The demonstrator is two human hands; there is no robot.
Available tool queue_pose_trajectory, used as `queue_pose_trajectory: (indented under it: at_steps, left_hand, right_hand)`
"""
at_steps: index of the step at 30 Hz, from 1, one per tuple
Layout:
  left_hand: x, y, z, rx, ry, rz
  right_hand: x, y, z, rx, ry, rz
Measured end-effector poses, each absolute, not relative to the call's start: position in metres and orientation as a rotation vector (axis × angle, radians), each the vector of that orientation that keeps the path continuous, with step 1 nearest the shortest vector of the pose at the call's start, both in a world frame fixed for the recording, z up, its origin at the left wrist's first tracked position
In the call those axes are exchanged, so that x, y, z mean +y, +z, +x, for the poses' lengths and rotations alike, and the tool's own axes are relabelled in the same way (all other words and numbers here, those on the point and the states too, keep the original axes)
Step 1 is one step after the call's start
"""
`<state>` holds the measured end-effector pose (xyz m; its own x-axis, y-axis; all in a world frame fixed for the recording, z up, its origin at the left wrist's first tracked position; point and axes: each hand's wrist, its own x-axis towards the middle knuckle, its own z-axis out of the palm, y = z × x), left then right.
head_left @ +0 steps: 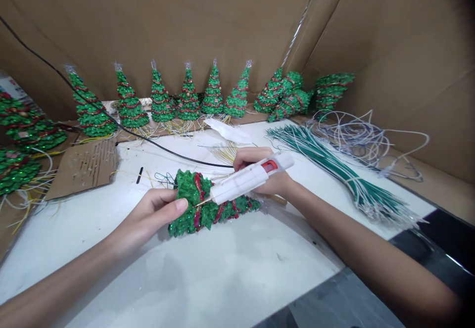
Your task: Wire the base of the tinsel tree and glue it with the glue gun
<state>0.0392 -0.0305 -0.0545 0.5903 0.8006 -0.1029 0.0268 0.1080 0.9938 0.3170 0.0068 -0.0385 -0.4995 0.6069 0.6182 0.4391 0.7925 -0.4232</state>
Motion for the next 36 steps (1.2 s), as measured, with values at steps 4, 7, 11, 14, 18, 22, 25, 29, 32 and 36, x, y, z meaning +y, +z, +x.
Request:
queue_pose_trajectory:
  at_steps: [4,7,11,14,18,22,25,29,32,36]
  left_hand:
    - [-0.0313,-0.0527,0.0404,0.77,0.668,1.343]
    - [-0.0321,-0.0515,0.0413,0.778,0.671,1.322]
    - [-0.0324,-0.0508,0.0418,0.786,0.663,1.322]
    - [-0.0326,-0.0502,0.0422,0.786,0.67,1.311]
    - [-0.0331,-0.0497,0.042,0.79,0.662,1.305]
    - [-0.0339,-0.0492,0.0415,0.816,0.66,1.305]
    - [-0.0347,-0.048,0.0422,0.821,0.657,1.307]
    - [-0.0347,-0.0473,0.043,0.83,0.66,1.318]
    - [-0.0341,-0.0489,0.0423,0.841,0.654,1.336]
    - [-0.0333,-0.0513,0.0416,0.84,0.658,1.349]
  right_hand:
    - [0.0074,-0.0394,0.3172,-2.188,0.275,-0.77]
    - [0.0077,-0.0398,0.3178,-2.196,0.267,-0.765]
    - [0.0075,-0.0391,0.3181,-2.209,0.259,-0.761]
    - [0.0073,-0.0385,0.3177,-2.216,0.262,-0.764]
    - [0.0077,-0.0388,0.3173,-2.208,0.265,-0.76]
    - [0.008,-0.0394,0.3173,-2.202,0.27,-0.741]
    - [0.008,-0.0395,0.3174,-2.196,0.272,-0.748]
    - [0.0081,-0.0393,0.3176,-2.21,0.279,-0.764]
    - [0.0082,-0.0394,0.3177,-2.219,0.276,-0.758]
    - [0.0086,-0.0399,0.318,-2.227,0.281,-0.758]
